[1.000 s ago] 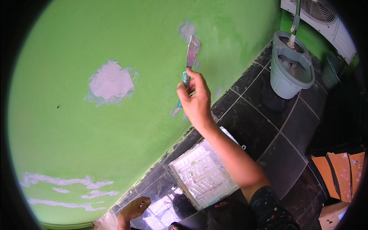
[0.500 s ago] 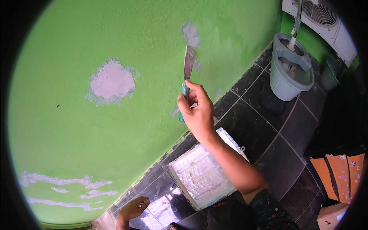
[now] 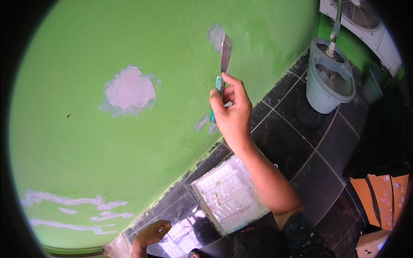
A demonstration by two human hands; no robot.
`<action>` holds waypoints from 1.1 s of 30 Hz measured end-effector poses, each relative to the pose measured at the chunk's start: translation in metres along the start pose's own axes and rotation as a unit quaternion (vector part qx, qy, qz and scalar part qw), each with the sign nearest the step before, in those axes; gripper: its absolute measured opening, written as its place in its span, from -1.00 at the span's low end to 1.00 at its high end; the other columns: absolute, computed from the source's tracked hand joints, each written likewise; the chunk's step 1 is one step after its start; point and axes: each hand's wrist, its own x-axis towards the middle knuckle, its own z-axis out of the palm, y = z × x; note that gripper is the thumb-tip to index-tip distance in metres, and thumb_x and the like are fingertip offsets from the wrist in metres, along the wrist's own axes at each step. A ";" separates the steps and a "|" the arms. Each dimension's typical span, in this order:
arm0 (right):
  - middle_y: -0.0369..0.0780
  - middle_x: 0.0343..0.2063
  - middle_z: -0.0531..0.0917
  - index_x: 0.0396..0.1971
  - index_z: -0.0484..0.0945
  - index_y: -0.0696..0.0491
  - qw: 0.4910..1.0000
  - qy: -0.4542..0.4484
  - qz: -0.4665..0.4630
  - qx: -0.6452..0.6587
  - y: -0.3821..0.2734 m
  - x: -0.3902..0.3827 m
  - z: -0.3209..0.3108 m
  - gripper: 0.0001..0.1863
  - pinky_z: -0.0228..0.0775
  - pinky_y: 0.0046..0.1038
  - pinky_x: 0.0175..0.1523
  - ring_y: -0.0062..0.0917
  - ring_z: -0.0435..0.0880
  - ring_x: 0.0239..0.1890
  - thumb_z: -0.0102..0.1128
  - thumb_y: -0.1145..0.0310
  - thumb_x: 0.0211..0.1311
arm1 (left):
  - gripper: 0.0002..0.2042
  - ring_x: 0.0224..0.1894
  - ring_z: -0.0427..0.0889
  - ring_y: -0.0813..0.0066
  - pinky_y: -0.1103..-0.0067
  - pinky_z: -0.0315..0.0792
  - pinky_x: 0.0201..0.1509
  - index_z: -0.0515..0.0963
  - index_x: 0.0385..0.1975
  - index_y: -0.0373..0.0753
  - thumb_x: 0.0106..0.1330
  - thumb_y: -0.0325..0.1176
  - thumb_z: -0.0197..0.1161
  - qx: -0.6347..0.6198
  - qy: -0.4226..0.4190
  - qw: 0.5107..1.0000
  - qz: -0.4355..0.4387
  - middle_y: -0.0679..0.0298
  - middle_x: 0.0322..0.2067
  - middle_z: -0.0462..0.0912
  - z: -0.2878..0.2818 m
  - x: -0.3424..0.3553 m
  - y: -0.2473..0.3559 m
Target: The person applies white filler to a green wall using a putty knife and a small tray. They repeatedly scoop filler from the tray and spread it over several spots on the wall, smoothing each patch.
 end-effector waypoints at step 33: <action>-0.28 -0.49 0.51 0.19 0.52 0.21 0.996 -0.086 0.004 -0.004 -0.006 -0.035 -0.006 -0.51 0.46 -0.45 -0.32 -0.58 0.53 -0.48 0.39 0.53 0.26 | -0.57 0.15 0.71 0.16 0.37 0.57 0.21 0.58 0.25 -0.18 0.59 -0.02 0.18 0.026 0.001 1.000 -0.013 0.07 0.15 0.69 -0.001 -0.003 0.008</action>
